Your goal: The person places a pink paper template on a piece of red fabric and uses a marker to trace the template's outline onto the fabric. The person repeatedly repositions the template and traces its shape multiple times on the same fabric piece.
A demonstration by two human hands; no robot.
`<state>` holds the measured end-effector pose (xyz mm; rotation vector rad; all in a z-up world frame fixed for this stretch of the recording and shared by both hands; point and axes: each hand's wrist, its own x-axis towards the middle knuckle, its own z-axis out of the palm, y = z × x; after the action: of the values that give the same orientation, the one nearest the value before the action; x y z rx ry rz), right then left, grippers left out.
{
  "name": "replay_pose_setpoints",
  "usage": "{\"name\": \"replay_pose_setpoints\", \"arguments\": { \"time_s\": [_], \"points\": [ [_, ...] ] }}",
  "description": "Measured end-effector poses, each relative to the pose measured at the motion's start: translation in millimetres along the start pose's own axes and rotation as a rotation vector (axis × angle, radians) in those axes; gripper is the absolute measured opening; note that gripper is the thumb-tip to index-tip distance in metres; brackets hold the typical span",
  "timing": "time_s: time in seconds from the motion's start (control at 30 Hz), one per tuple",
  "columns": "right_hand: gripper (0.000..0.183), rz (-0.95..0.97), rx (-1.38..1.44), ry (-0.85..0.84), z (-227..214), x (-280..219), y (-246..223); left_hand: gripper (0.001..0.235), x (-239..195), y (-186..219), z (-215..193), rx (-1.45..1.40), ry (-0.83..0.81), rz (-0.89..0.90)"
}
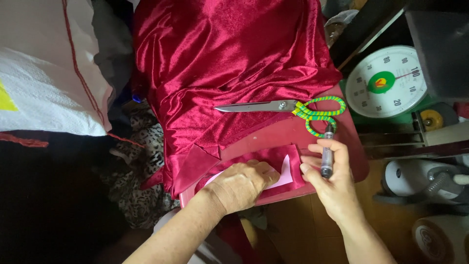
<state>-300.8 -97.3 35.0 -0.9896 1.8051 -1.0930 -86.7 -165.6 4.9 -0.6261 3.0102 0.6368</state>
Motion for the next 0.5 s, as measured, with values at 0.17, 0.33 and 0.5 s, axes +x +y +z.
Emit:
{"name": "replay_pose_setpoints", "arguments": {
  "time_s": [0.17, 0.33, 0.5],
  "points": [
    [0.066, -0.056, -0.146, 0.008, 6, 3, 14, 0.047, -2, 2, 12, 0.143, 0.023, 0.025],
    [0.053, -0.281, -0.051, 0.052, 19, -9, 17, 0.060, -6, 6, 14, 0.096, 0.080, 0.031],
    [0.052, -0.266, 0.140, 0.046, 28, -11, 23, 0.071, -8, 5, 24, 0.049, 0.100, 0.020]
  ]
}}
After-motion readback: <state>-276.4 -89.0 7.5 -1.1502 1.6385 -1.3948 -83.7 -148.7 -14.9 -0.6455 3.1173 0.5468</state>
